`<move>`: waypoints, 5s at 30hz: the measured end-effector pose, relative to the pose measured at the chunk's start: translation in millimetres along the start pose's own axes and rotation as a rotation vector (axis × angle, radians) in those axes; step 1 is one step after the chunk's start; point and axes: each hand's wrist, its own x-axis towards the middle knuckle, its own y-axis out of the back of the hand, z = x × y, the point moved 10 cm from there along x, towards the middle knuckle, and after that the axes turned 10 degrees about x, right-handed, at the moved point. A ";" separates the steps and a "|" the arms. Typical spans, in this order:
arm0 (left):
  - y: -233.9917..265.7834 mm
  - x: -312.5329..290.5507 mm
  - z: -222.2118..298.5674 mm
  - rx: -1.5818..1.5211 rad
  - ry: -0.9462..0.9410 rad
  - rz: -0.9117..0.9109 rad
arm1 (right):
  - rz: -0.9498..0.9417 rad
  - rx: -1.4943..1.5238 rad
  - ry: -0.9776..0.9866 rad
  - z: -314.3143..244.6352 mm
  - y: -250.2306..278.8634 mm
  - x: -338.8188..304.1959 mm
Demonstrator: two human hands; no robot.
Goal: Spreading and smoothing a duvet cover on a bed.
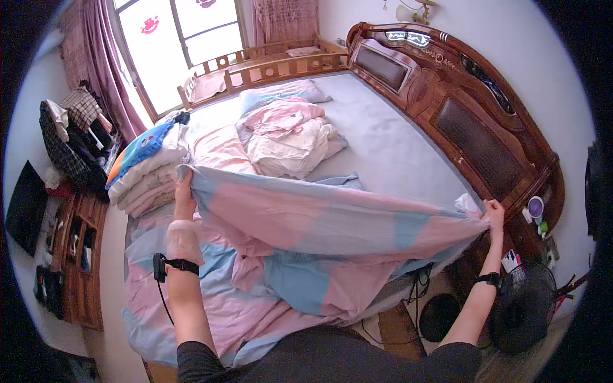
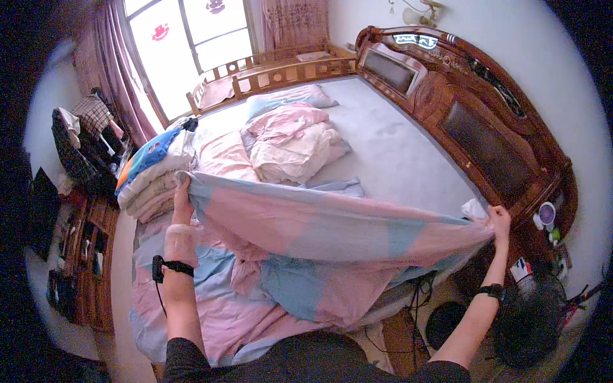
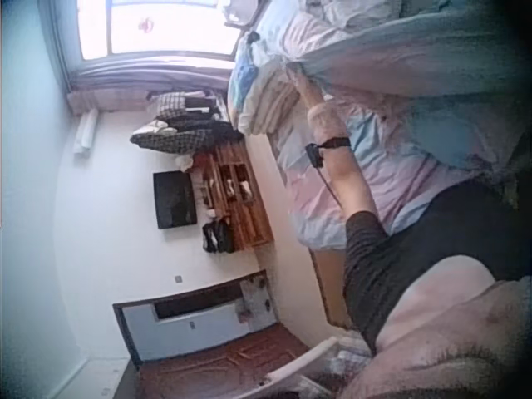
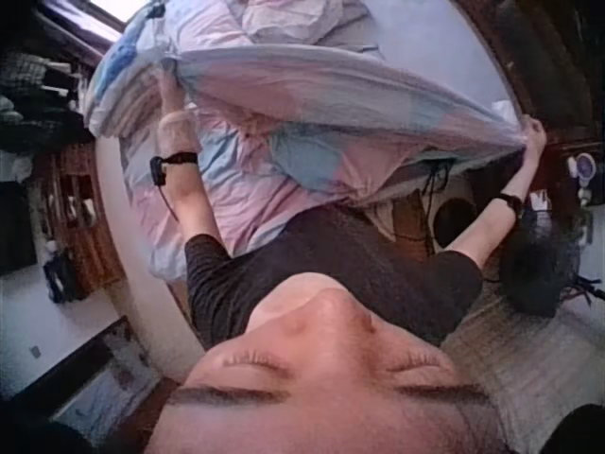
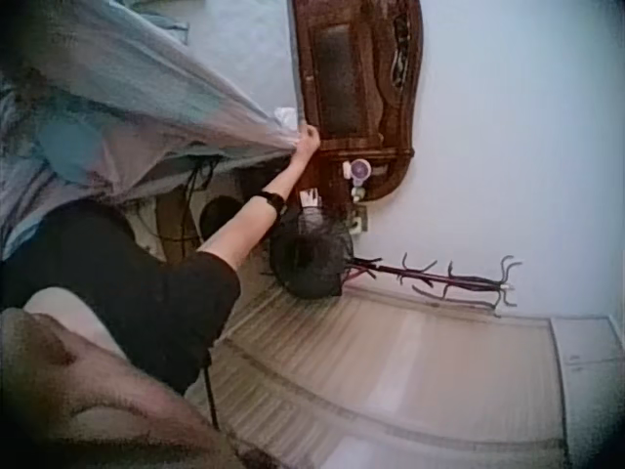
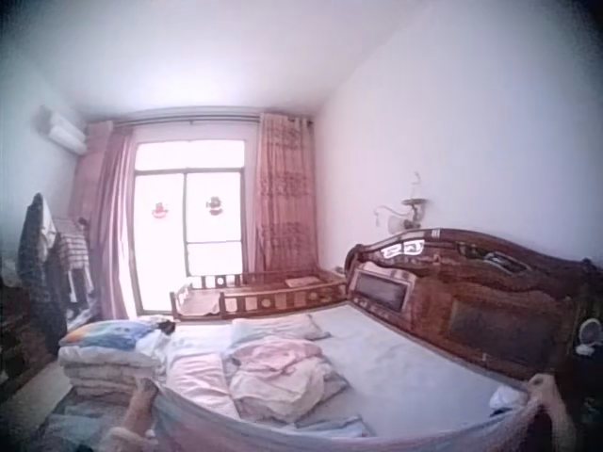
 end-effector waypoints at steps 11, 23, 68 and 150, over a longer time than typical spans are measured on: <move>-73.7 -34.6 12.4 -0.029 -0.080 -0.159 | 0.072 -0.991 -0.091 45.2 -63.4 -44.1; -149.6 -46.3 55.5 0.096 -0.142 -0.238 | -0.847 -0.279 0.649 -116.4 -411.5 -280.6; -10.7 -138.3 -48.8 0.437 -0.013 -0.114 | -0.811 0.608 -0.421 -237.1 -385.3 -90.3; 208.8 -446.5 -69.8 1.521 0.221 0.702 | 0.037 -0.110 -0.475 253.6 -12.9 16.7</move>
